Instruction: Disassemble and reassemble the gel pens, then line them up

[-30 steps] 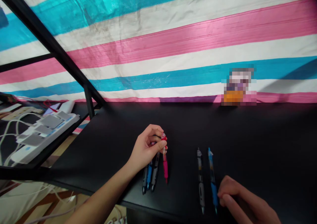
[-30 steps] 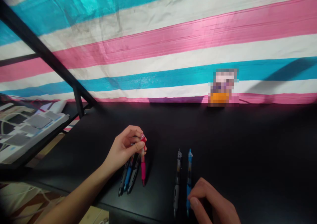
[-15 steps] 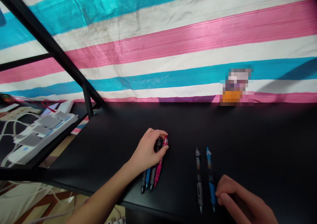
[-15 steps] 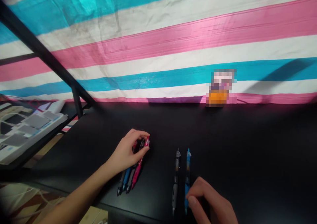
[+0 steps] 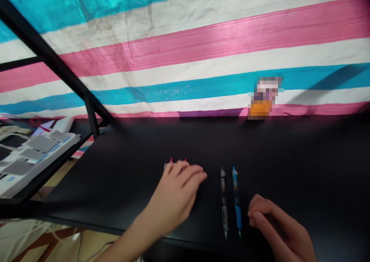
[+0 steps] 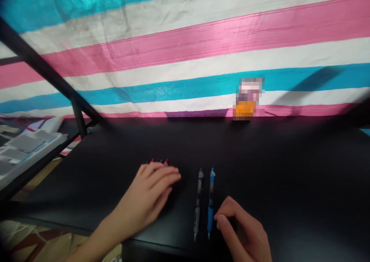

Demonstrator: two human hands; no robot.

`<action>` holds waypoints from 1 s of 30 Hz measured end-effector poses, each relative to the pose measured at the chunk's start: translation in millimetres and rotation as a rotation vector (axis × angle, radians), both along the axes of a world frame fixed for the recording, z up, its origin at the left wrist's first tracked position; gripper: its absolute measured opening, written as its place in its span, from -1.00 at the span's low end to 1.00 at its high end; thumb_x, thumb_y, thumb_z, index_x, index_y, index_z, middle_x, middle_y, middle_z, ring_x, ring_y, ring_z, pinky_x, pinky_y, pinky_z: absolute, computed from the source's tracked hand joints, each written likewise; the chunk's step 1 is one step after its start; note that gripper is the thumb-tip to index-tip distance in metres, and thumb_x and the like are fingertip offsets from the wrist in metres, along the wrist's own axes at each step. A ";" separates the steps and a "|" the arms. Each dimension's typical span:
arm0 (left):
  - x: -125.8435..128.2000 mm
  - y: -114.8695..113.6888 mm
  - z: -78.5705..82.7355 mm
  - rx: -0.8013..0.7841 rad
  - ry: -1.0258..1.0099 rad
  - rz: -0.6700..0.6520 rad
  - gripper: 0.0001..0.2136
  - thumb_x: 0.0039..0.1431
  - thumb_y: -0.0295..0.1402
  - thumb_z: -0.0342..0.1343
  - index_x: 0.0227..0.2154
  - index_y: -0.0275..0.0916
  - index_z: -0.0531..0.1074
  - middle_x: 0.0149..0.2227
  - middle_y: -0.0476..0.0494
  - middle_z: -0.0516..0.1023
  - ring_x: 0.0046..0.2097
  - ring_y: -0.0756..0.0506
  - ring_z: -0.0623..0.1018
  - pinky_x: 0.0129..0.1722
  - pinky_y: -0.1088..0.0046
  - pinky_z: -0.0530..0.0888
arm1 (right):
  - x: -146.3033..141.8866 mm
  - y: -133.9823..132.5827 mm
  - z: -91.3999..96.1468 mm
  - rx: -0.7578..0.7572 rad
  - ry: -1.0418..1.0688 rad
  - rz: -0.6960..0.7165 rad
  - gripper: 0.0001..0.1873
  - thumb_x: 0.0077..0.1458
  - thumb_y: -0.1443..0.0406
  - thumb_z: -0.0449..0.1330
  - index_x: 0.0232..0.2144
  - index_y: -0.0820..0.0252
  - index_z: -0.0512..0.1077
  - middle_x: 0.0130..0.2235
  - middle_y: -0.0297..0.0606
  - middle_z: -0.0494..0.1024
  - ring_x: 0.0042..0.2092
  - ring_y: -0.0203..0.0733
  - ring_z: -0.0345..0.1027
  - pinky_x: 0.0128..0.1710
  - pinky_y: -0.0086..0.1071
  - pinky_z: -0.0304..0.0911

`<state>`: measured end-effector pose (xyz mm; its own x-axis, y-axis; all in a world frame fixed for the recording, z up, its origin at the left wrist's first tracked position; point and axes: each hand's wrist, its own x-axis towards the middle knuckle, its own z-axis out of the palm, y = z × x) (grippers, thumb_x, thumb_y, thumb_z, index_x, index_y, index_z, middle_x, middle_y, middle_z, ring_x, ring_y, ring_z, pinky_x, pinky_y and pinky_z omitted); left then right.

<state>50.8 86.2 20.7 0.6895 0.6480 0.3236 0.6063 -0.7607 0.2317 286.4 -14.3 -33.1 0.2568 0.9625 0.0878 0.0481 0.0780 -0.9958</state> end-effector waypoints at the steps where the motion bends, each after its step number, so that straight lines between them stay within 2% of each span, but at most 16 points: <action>1: 5.5 -10.6 -2.0 -0.004 0.003 -0.089 -0.62 0.31 -0.63 0.04 0.12 -0.22 0.45 0.14 -0.21 0.64 0.09 -0.27 0.51 0.08 0.10 0.40 | 0.5 0.1 -0.6 0.002 0.013 -0.025 -0.64 0.34 0.10 0.25 -0.48 0.11 0.45 -0.42 -0.29 0.35 -0.37 -0.17 0.22 -0.43 -0.36 0.14; 4: 21.1 -34.9 -16.3 0.017 0.018 -0.227 -0.66 0.38 -0.61 0.04 0.13 -0.23 0.47 0.17 -0.16 0.64 0.17 -0.25 0.51 0.22 0.07 0.35 | 1.9 0.6 -2.6 0.022 0.049 -0.083 -0.64 0.36 0.14 0.24 -0.49 0.11 0.41 -0.41 -0.30 0.34 -0.36 -0.17 0.20 -0.41 -0.37 0.15; 8: 32.8 -41.2 -36.4 0.113 -0.052 -0.221 -0.84 0.45 -0.51 0.08 -0.08 -0.23 0.55 0.06 -0.12 0.70 0.16 -0.24 0.56 0.30 0.01 0.36 | 2.3 1.0 -3.3 0.047 0.040 -0.085 -0.64 0.39 0.16 0.21 -0.48 0.10 0.39 -0.42 -0.31 0.32 -0.35 -0.17 0.21 -0.40 -0.37 0.16; 10: 34.4 -37.9 -38.3 0.139 -0.083 -0.238 -0.84 0.43 -0.53 0.08 -0.17 -0.23 0.55 0.01 -0.13 0.72 0.12 -0.23 0.60 0.30 -0.01 0.39 | 1.6 0.7 -2.1 0.063 0.003 -0.079 -0.65 0.40 0.17 0.20 -0.47 0.10 0.39 -0.42 -0.31 0.33 -0.36 -0.17 0.22 -0.42 -0.37 0.15; 13: 33.9 -34.6 -32.9 0.142 -0.149 -0.257 -0.81 0.40 -0.58 0.06 -0.21 -0.22 0.54 -0.15 -0.14 0.75 0.00 -0.19 0.67 0.26 0.01 0.47 | 0.4 0.6 0.7 0.129 -0.084 -0.081 -0.69 0.41 0.23 0.17 -0.44 0.09 0.41 -0.42 -0.32 0.34 -0.39 -0.19 0.24 -0.42 -0.37 0.16; 15: 32.1 -35.0 -29.8 0.139 -0.201 -0.245 -0.78 0.38 -0.60 0.05 -0.18 -0.20 0.55 -0.22 -0.15 0.74 -0.08 -0.15 0.69 0.25 0.04 0.49 | 0.5 1.8 2.0 0.190 -0.183 -0.047 -0.76 0.39 0.30 0.15 -0.39 0.08 0.44 -0.42 -0.35 0.36 -0.42 -0.22 0.26 -0.42 -0.38 0.18; 18: 26.5 -38.0 -32.5 0.182 -0.265 -0.231 -0.72 0.36 -0.63 0.01 -0.06 -0.23 0.55 -0.23 -0.18 0.73 -0.13 -0.14 0.69 0.26 0.06 0.46 | 1.8 6.5 2.0 0.307 -0.396 0.096 -0.96 0.28 0.31 0.24 -0.27 0.08 0.47 -0.42 -0.34 0.44 -0.40 -0.19 0.33 -0.43 -0.38 0.25; 22: 17.0 -42.1 -44.1 0.172 -0.256 -0.248 -0.60 0.38 -0.60 -0.01 0.18 -0.23 0.49 -0.17 -0.22 0.75 -0.15 -0.18 0.69 0.16 0.07 0.46 | 2.0 12.7 0.7 0.408 -0.567 0.220 -0.90 0.24 0.39 0.28 -0.25 0.10 0.43 -0.41 -0.31 0.54 -0.35 -0.14 0.38 -0.37 -0.35 0.33; 25: 10.6 -43.9 -49.3 0.145 -0.249 -0.240 -0.52 0.40 -0.58 -0.02 0.31 -0.21 0.40 -0.10 -0.24 0.75 -0.11 -0.21 0.70 0.16 0.08 0.41 | 1.7 11.3 0.3 0.387 -0.536 0.260 -0.87 0.31 0.44 0.20 -0.25 0.11 0.42 -0.41 -0.31 0.53 -0.37 -0.17 0.39 -0.37 -0.38 0.33; 27: 5.6 -44.6 -50.2 0.157 -0.240 -0.226 -0.51 0.41 -0.57 -0.06 0.34 -0.22 0.38 -0.05 -0.25 0.75 -0.06 -0.22 0.70 0.22 0.09 0.35 | 2.6 7.3 -0.6 0.334 -0.462 0.220 -0.85 0.37 0.39 0.15 -0.30 0.10 0.41 -0.43 -0.33 0.45 -0.40 -0.20 0.36 -0.40 -0.39 0.29; 30: -3.7 -45.2 -51.5 0.195 -0.226 -0.169 -0.48 0.43 -0.58 -0.12 0.38 -0.22 0.34 -0.01 -0.24 0.74 -0.01 -0.21 0.69 0.25 0.12 0.32 | 5.3 0.5 -3.3 0.197 -0.342 0.128 -0.68 0.46 0.29 0.04 -0.41 0.10 0.34 -0.46 -0.37 0.34 -0.46 -0.25 0.29 -0.45 -0.41 0.20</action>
<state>47.2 41.0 -30.8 0.6787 0.4413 0.5871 0.4177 -0.8894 0.1858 291.6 -13.8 -36.4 0.0598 0.9410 0.3331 0.3511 0.2926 -0.8895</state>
